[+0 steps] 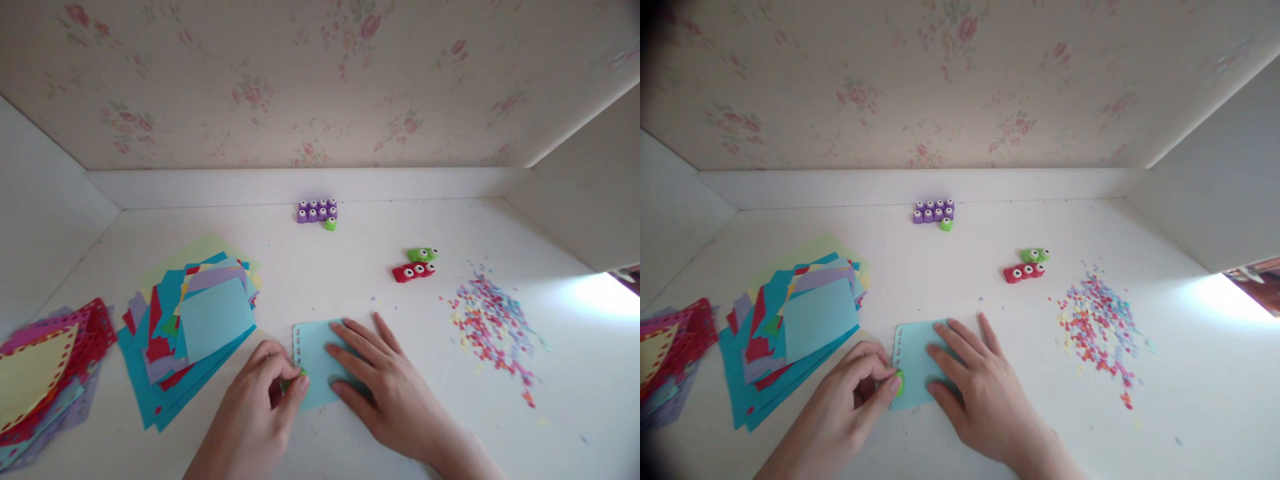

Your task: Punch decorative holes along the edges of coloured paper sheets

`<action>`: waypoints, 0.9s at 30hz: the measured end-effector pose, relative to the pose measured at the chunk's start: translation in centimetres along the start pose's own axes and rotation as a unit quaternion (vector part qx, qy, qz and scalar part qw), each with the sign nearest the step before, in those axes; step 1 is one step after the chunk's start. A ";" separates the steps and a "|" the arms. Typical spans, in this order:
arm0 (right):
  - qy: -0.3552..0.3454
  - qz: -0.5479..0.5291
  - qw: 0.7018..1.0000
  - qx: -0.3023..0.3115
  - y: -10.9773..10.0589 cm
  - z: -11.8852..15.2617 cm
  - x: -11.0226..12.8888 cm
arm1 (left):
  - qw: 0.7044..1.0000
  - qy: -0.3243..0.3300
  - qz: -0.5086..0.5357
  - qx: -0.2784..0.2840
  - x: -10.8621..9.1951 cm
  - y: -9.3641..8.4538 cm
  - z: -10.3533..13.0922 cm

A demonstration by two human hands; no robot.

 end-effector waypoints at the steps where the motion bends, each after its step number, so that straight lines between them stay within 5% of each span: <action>1: 0.002 -0.001 1.000 0.002 0.0 0.0 0.0 | 1.000 -0.001 -0.003 0.007 -0.1 0.1 -0.2; 8: 0.015 -0.004 1.000 0.000 -0.1 0.1 0.1 | 0.999 -0.016 -0.040 0.032 -0.3 0.4 -1.0; 14: 0.011 -0.015 0.999 -0.028 -0.7 0.3 0.6 | 0.986 -0.075 0.128 0.079 0.3 0.6 0.8; 22: 0.006 -0.019 0.999 -0.041 -1.2 0.5 0.6 | 0.996 -0.044 0.072 -0.031 4.1 -3.7 3.6; 27: 0.011 -0.052 0.994 -0.100 -2.2 0.4 1.2 | 0.997 0.027 0.005 -0.068 3.6 -4.5 4.1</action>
Point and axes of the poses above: each hand's wrist, its own z-axis away from the middle knuckle, its own y-axis out of the palm, x = y × z, the point moved 10 cm from there along -z, towards the middle knuckle, and after that the axes turned 5 degrees about -x, right-handed, at the moved point
